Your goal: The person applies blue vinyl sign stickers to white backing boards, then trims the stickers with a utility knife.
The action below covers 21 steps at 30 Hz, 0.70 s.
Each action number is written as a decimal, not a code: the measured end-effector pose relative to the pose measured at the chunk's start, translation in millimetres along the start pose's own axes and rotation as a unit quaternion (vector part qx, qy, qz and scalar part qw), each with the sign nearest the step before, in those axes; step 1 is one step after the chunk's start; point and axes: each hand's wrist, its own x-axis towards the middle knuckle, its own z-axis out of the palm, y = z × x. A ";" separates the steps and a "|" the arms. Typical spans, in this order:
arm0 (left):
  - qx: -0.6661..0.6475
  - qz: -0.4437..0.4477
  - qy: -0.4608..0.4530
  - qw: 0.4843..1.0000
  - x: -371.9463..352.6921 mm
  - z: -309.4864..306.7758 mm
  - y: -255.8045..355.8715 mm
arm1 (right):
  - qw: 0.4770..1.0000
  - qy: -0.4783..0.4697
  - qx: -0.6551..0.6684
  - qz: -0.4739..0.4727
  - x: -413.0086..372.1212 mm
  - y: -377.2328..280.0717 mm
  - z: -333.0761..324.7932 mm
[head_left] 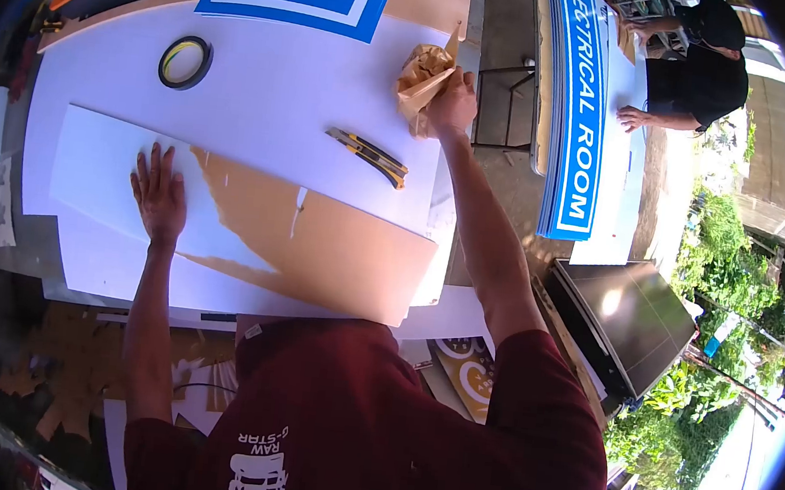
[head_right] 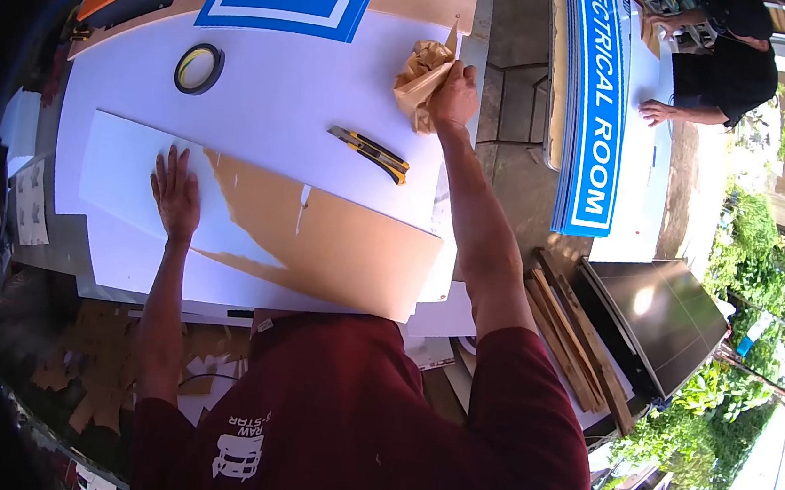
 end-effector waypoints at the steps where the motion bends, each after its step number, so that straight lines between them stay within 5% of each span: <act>1: -0.006 0.001 0.005 1.000 2.6 2.4 1.3 | 0.999 0.020 -0.003 -0.047 7.2 -0.2 -4.6; 4: -0.004 -0.006 0.007 1.000 -0.7 -2.4 -0.6 | 0.976 -0.058 0.055 -0.202 25.0 6.1 -1.5; 7: -0.006 -0.020 -0.001 1.000 -3.4 -2.4 -5.6 | 0.912 -0.305 0.130 -0.241 52.7 19.9 -16.3; 8: -0.011 -0.026 -0.001 1.000 -1.4 -1.5 -2.9 | 0.890 -0.395 0.194 -0.121 64.8 37.7 -5.1; 10: -0.025 -0.033 0.000 0.999 -2.2 -0.8 -3.6 | 0.691 -0.491 0.531 -0.005 53.9 34.5 -35.4; 12: -0.029 -0.034 0.004 0.999 -2.5 -1.4 -3.3 | 0.725 -0.415 0.541 0.098 65.0 68.6 -13.4; 13: -0.032 -0.034 0.009 0.999 -2.4 -0.9 -3.5 | 0.870 -0.345 0.353 0.004 68.5 71.5 -7.4; 14: -0.027 -0.034 0.010 0.999 -2.4 -0.6 -4.3 | 0.953 -0.247 0.145 -0.094 71.7 72.7 -2.8; 15: -0.024 -0.034 0.010 0.999 -3.4 -0.2 -4.5 | 0.971 -0.130 -0.072 -0.189 73.7 70.8 -1.0; 18: -0.025 -0.035 0.015 0.999 -5.6 1.6 -5.4 | 0.980 -0.077 -0.113 -0.144 66.3 31.6 -20.1; 19: -0.022 -0.037 0.013 0.999 -5.2 1.5 -5.8 | 0.977 -0.123 -0.091 -0.147 80.4 39.8 -16.7; 20: -0.021 -0.037 0.011 0.999 -5.1 1.9 -5.7 | 0.969 -0.209 0.117 -0.064 102.6 64.3 1.9; 21: -0.023 -0.039 0.009 0.999 -5.5 2.3 -5.1 | 0.906 -0.280 0.316 0.023 122.8 88.2 22.0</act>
